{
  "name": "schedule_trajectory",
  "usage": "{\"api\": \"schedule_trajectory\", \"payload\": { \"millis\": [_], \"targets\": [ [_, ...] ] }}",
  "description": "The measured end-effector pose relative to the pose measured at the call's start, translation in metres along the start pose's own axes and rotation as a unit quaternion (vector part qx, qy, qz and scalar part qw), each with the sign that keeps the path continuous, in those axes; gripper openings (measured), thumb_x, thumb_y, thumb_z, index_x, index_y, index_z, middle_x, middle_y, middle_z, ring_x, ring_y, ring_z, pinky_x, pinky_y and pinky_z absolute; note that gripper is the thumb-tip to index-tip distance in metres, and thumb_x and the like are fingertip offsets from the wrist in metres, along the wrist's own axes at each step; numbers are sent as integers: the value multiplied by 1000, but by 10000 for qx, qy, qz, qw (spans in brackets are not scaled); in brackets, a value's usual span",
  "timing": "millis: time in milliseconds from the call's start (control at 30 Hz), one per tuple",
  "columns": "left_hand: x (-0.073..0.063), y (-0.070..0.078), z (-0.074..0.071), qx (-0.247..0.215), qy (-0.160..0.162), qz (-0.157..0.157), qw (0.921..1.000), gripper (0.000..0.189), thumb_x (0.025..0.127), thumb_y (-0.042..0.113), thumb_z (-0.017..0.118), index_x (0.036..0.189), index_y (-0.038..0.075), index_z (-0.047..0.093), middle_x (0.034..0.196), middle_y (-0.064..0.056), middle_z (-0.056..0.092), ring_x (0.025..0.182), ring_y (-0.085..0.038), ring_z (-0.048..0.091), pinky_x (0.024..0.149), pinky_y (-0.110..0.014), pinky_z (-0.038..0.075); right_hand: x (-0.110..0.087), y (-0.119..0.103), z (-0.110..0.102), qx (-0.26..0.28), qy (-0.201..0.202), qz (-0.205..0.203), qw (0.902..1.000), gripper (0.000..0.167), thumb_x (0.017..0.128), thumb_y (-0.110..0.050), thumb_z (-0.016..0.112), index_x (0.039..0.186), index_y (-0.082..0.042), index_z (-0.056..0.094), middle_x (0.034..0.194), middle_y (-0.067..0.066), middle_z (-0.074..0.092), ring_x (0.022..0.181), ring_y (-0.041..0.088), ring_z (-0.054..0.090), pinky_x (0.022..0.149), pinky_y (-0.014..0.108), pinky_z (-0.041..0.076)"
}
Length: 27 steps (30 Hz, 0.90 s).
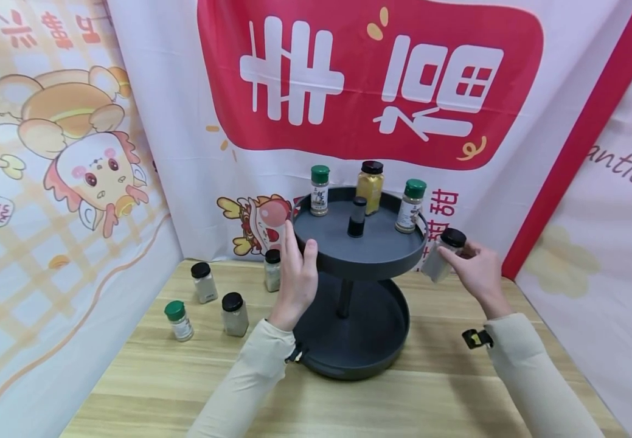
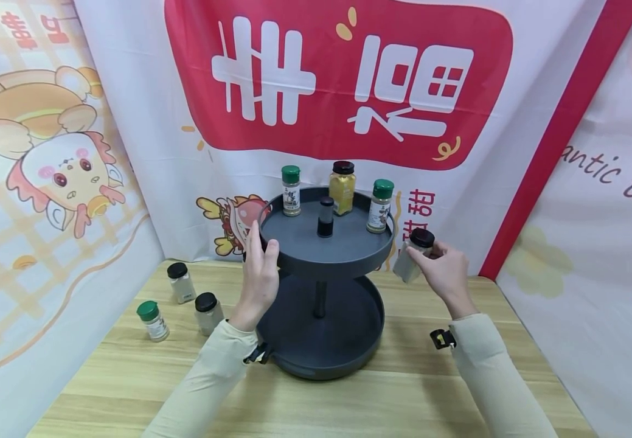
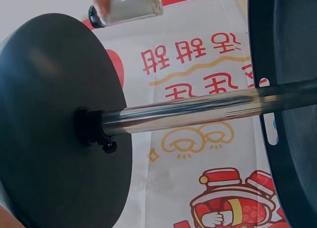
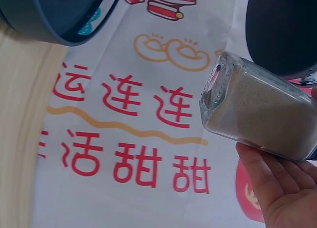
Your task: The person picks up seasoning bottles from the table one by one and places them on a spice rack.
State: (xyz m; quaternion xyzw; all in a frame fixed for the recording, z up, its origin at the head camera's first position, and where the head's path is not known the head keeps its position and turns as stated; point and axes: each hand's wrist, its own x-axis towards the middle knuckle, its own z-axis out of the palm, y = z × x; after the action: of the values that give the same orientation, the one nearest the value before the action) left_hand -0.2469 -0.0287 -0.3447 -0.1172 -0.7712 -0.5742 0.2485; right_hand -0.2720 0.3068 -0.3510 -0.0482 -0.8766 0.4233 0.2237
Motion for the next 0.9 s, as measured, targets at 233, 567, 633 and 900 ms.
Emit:
{"api": "schedule_trajectory", "payload": {
  "millis": [233, 567, 633, 900],
  "targets": [
    [-1, 2, 0, -13, 55, 49, 10000, 67, 100, 38, 34, 152, 5, 6, 158, -8, 3, 142, -16, 5, 114, -40, 9, -3, -10, -6, -29, 154, -284, 9995, 62, 80, -53, 68, 112, -1, 67, 100, 17, 68, 86, 22, 59, 66, 24, 46],
    [11, 0, -5, -258, 2, -233, 9994, 63, 102, 37, 30, 152, 7, 9, 157, -7, 8, 142, -18, 9, 113, -41, 11, -8, -29, -15, -13, 230, -616, 9978, 61, 81, -52, 67, 118, -3, 66, 106, 17, 67, 94, 28, 62, 78, 39, 48],
    [15, -2, -7, -346, -63, -270, 9990, 61, 102, 37, 28, 152, 7, 10, 157, -8, 9, 142, -18, 11, 113, -42, 12, -10, -33, -17, 30, 209, -618, 9979, 60, 82, -51, 67, 118, -3, 65, 107, 17, 67, 95, 28, 61, 81, 43, 48],
    [31, -10, -12, -689, -262, -353, 9967, 59, 102, 39, 25, 152, 8, 15, 156, -10, 15, 141, -19, 15, 113, -41, 14, -16, -42, -21, -51, 152, -757, 9970, 59, 83, -49, 67, 118, -3, 65, 106, 18, 67, 93, 29, 61, 80, 44, 48]
  ]
}}
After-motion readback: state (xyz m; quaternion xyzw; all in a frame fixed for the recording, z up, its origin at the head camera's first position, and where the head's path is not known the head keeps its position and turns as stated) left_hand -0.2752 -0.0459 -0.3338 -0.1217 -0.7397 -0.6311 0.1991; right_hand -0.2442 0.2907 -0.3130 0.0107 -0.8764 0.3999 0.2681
